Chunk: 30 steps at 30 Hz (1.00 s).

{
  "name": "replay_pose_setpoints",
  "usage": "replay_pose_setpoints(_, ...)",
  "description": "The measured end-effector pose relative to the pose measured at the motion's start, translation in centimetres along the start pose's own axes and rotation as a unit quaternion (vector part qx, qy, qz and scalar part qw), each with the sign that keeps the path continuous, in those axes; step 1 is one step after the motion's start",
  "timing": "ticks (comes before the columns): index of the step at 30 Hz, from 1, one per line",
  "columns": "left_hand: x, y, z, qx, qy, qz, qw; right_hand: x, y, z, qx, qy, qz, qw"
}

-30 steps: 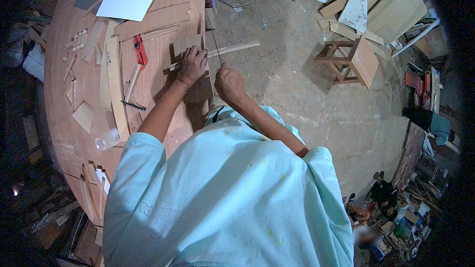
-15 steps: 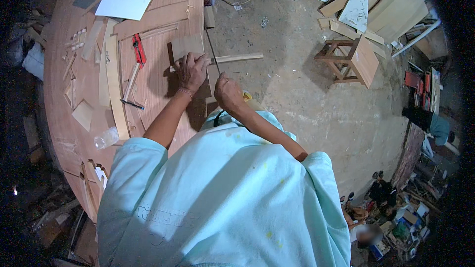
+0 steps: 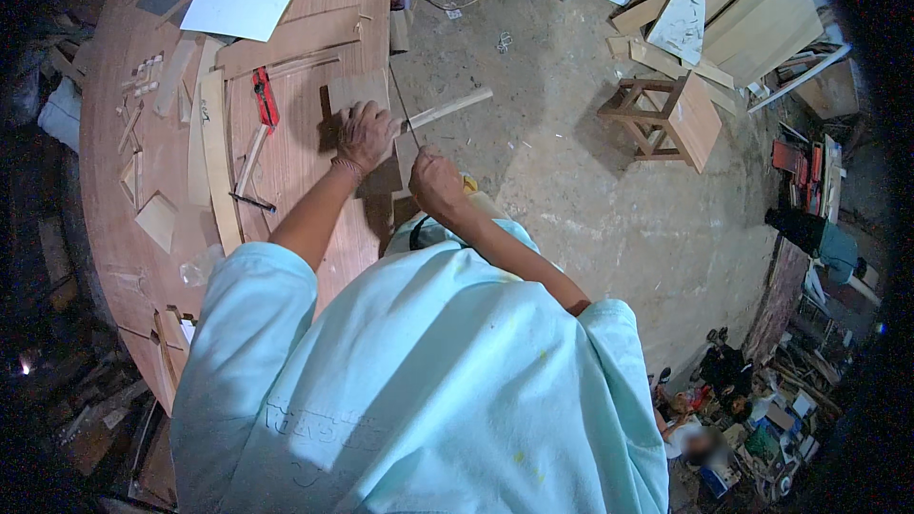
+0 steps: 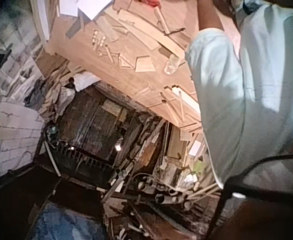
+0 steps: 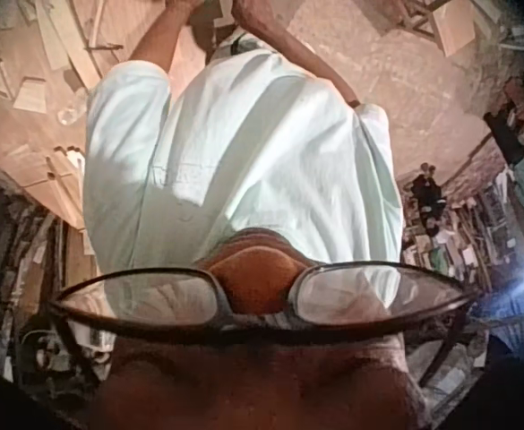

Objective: Assembling small wooden frames using glue and cutting wood with a handsaw.

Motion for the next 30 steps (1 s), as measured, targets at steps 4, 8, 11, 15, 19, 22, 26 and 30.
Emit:
replay_pose_setpoints(4,-1.1,0.6,-0.8,0.089,-0.022,-0.108,0.99,0.8,0.0,0.6,-0.037,-0.004,0.041,0.998)
replay_pose_setpoints(8,-1.8,0.7,-1.2,0.091,0.003,-0.14,0.986,0.1,0.2,0.1,-0.009,0.056,-0.003,0.998)
replay_pose_setpoints(11,-1.8,0.8,-1.2,0.083,-0.024,-0.152,0.985,0.1,0.4,-0.4,-0.015,0.059,0.005,0.998)
replay_pose_setpoints(15,-0.9,0.5,-2.6,0.156,-0.026,-0.103,0.982,-1.3,0.7,-0.9,-0.003,0.133,-0.046,0.99)
replay_pose_setpoints(19,-1.1,0.5,-1.9,0.131,-0.015,-0.102,0.986,-2.9,0.5,-2.7,0.049,0.119,-0.082,0.988)
replay_pose_setpoints(22,-1.1,0.4,-1.8,0.124,-0.024,-0.106,0.986,-1.5,-0.1,-2.1,-0.022,0.083,0.004,0.996)
replay_pose_setpoints(26,-1.2,0.5,-1.8,0.124,-0.032,-0.105,0.986,-1.2,-0.3,-1.9,-0.081,0.059,0.042,0.994)
replay_pose_setpoints(30,-0.9,0.4,-1.9,0.117,-0.03,-0.105,0.987,0.0,-0.2,-1.4,-0.102,0.019,0.102,0.989)
Point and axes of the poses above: each hand's wrist, its own y-axis away from the middle knuckle, its own z-axis out of the palm, x = y × z, the point moved 10 cm from there along -y, towards the middle knuckle, and after that the axes turned 7 degrees about y, right-handed, at the moved point
